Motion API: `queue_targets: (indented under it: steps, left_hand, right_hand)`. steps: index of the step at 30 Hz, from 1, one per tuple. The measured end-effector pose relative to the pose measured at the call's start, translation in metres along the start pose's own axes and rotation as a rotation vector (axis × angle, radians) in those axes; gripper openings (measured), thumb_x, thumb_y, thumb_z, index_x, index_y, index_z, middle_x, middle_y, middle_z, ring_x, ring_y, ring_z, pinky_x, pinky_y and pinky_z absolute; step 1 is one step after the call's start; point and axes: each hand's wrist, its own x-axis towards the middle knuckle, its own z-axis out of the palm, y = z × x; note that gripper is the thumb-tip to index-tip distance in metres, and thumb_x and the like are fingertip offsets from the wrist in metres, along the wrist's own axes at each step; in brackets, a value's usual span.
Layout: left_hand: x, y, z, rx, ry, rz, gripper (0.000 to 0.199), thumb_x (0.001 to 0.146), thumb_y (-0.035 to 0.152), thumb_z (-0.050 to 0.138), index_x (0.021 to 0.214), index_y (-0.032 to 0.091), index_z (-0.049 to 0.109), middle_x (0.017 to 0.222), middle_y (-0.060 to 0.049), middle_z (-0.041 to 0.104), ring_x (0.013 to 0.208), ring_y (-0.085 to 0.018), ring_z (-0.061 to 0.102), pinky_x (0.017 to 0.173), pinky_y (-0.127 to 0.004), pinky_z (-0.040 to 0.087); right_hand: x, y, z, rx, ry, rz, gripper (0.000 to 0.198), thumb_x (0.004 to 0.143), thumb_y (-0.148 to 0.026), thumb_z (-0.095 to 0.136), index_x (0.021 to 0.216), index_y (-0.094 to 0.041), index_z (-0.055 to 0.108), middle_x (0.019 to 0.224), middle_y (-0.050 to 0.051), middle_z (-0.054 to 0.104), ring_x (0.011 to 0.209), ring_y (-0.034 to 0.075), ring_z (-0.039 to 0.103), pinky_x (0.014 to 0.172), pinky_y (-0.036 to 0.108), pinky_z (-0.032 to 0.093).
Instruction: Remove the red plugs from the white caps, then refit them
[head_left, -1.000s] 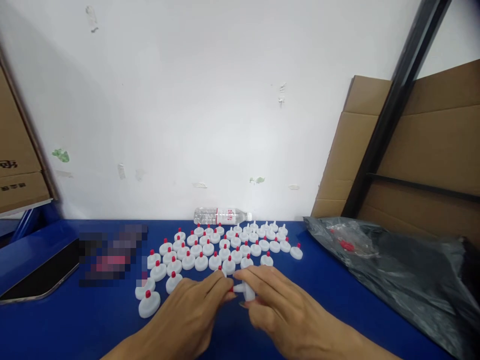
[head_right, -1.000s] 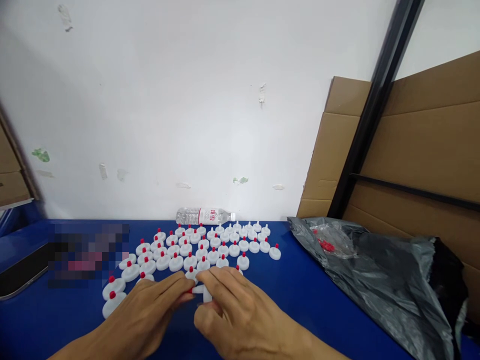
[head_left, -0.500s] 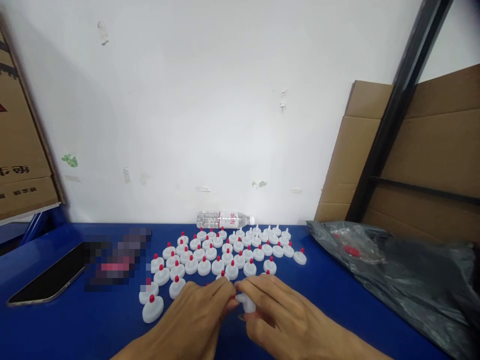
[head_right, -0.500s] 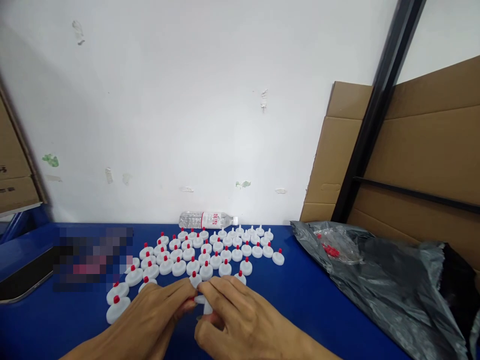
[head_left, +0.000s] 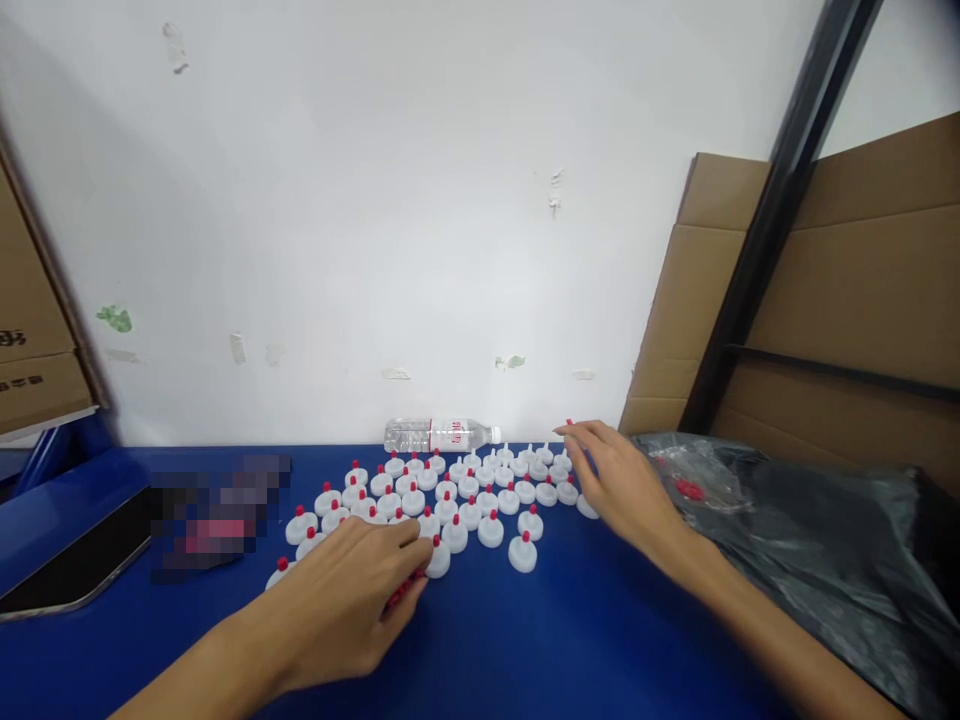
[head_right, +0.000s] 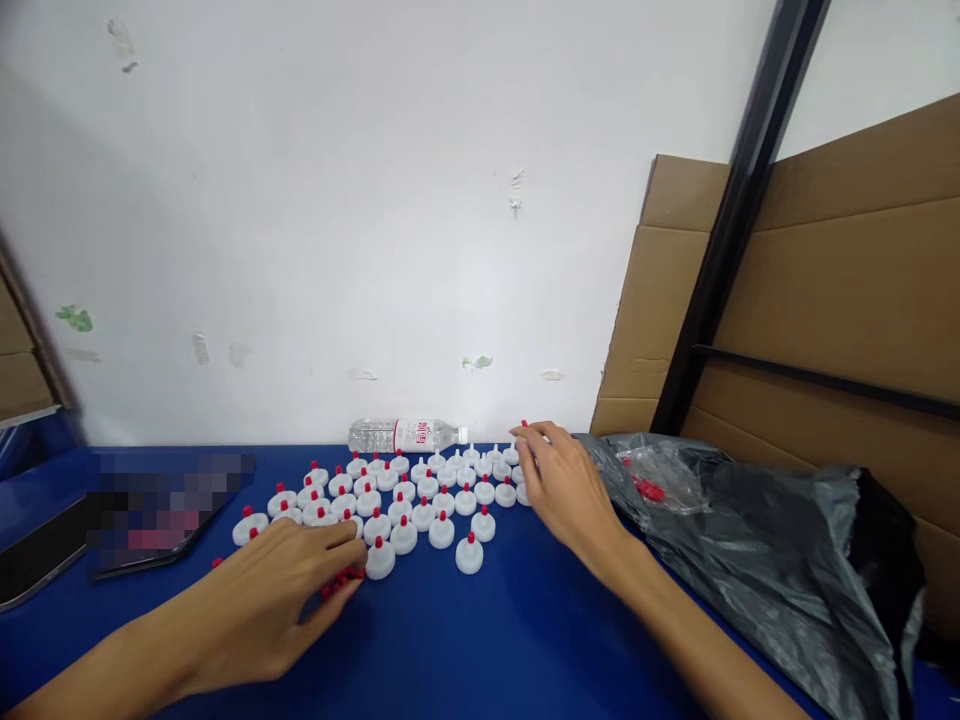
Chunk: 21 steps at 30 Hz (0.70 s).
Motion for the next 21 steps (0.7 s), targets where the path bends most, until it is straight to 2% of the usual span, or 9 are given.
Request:
queue_targets:
  steps: [2, 4, 6, 9, 12, 16, 21]
  left_hand:
    - [-0.001, 0.001, 0.0, -0.002, -0.017, 0.016, 0.016, 0.094, 0.017, 0.044, 0.086, 0.021, 0.058, 0.086, -0.003, 0.064, 0.068, -0.021, 0.061, 0.06, -0.033, 0.038]
    - [-0.001, 0.002, 0.001, -0.014, -0.021, 0.027, 0.017, 0.094, 0.017, 0.044, 0.086, 0.021, 0.058, 0.085, -0.003, 0.065, 0.068, -0.021, 0.062, 0.06, -0.033, 0.038]
    - [-0.002, 0.001, 0.003, -0.011, -0.026, 0.027, 0.017, 0.094, 0.018, 0.045, 0.085, 0.021, 0.058, 0.084, -0.003, 0.066, 0.068, -0.021, 0.063, 0.061, -0.033, 0.038]
    - [-0.002, -0.001, 0.004, 0.02, -0.047, 0.015, 0.016, 0.093, 0.02, 0.047, 0.085, 0.021, 0.06, 0.084, -0.004, 0.068, 0.071, -0.024, 0.065, 0.063, -0.034, 0.039]
    - [-0.004, -0.001, 0.004, 0.053, -0.064, -0.006, 0.015, 0.093, 0.021, 0.049, 0.085, 0.021, 0.062, 0.083, -0.005, 0.069, 0.072, -0.026, 0.067, 0.063, -0.035, 0.039]
    - [-0.005, 0.004, 0.001, 0.089, -0.072, -0.008, 0.014, 0.092, 0.021, 0.05, 0.087, 0.022, 0.063, 0.082, -0.005, 0.07, 0.07, -0.027, 0.067, 0.06, -0.035, 0.038]
    - [-0.005, 0.005, 0.001, 0.109, -0.103, -0.016, 0.013, 0.091, 0.021, 0.052, 0.088, 0.022, 0.065, 0.083, -0.006, 0.07, 0.071, -0.028, 0.068, 0.06, -0.035, 0.04]
  right_hand:
    - [0.004, 0.017, 0.001, -0.09, -0.12, 0.121, 0.046, 0.107, -0.037, 0.028, 0.111, -0.015, 0.067, 0.113, 0.017, 0.069, 0.108, 0.032, 0.063, 0.093, 0.044, 0.047]
    - [0.004, 0.031, 0.004, -0.118, -0.211, 0.213, 0.059, 0.107, -0.044, 0.02, 0.093, -0.014, 0.069, 0.099, 0.018, 0.072, 0.095, 0.032, 0.067, 0.082, 0.042, 0.048]
    - [0.003, 0.041, 0.007, -0.101, -0.266, 0.269, 0.068, 0.106, -0.05, 0.014, 0.077, -0.017, 0.066, 0.083, 0.016, 0.073, 0.08, 0.031, 0.069, 0.071, 0.039, 0.048]
    - [0.0, 0.049, 0.014, -0.044, -0.358, 0.297, 0.072, 0.105, -0.057, 0.015, 0.068, -0.02, 0.064, 0.073, 0.011, 0.073, 0.071, 0.028, 0.07, 0.066, 0.036, 0.047]
    - [0.0, 0.049, 0.016, 0.009, -0.395, 0.291, 0.074, 0.104, -0.06, 0.016, 0.074, -0.02, 0.069, 0.078, 0.01, 0.075, 0.079, 0.028, 0.072, 0.072, 0.035, 0.049]
    - [0.003, 0.044, 0.014, 0.052, -0.357, 0.274, 0.076, 0.104, -0.061, 0.012, 0.091, -0.018, 0.073, 0.103, 0.014, 0.076, 0.101, 0.03, 0.07, 0.086, 0.036, 0.048]
    - [0.004, 0.037, 0.014, 0.075, -0.335, 0.219, 0.074, 0.105, -0.059, 0.01, 0.098, -0.018, 0.072, 0.109, 0.013, 0.075, 0.108, 0.029, 0.067, 0.094, 0.036, 0.046]
